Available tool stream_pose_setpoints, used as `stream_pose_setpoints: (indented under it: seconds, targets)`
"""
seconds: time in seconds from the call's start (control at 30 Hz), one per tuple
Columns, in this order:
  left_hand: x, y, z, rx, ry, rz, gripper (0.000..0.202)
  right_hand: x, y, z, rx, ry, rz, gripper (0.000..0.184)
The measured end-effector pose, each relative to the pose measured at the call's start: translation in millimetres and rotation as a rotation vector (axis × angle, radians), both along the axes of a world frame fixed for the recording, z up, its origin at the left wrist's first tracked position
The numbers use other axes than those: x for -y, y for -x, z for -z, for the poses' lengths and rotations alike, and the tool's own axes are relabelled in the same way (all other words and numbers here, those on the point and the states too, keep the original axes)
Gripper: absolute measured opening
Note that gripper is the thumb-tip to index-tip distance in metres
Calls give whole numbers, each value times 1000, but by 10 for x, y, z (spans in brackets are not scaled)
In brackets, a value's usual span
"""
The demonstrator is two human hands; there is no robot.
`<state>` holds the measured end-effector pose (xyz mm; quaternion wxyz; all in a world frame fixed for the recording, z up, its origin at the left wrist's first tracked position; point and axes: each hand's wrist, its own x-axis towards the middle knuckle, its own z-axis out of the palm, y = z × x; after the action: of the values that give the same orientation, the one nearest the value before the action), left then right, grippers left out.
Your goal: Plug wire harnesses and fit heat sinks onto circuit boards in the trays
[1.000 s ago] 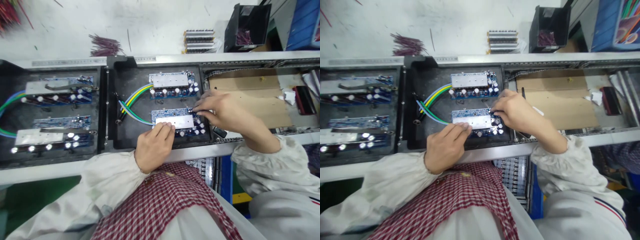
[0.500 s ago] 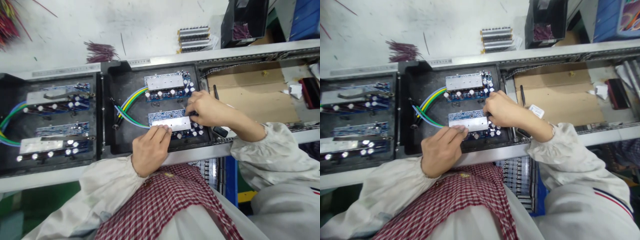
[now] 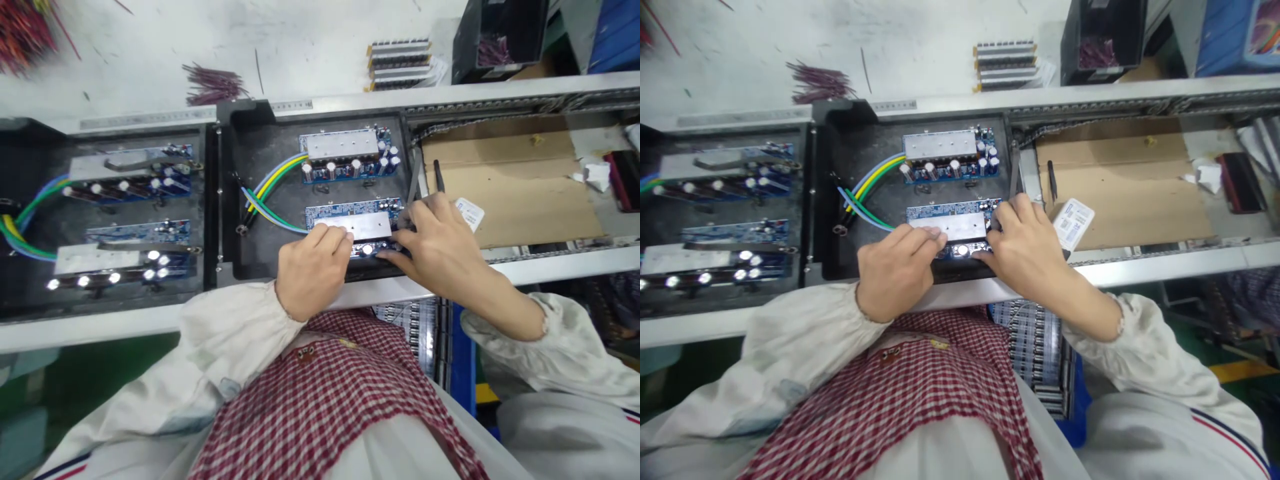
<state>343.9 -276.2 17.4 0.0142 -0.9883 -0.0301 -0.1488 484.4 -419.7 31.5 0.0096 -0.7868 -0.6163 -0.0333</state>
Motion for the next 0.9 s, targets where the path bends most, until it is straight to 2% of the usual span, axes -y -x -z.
stream_pose_setpoints:
  seconds: [0.27, 0.6, 0.8, 0.9]
  targets:
    - [8, -9, 10, 34, -50, -7, 24, -10, 30, 24, 25, -34, -19, 27]
    - [10, -3, 9, 28, -35, -8, 25, -8, -4, 50, -79, -32, -1, 26]
    - [-91, -28, -96, -150, 111, 12, 28, 1, -95, -92, -155, -48, -57, 28]
    - [-235, -83, -183, -282, 228, 72, 32, -126, -133, -113, -201, -31, -168, 33]
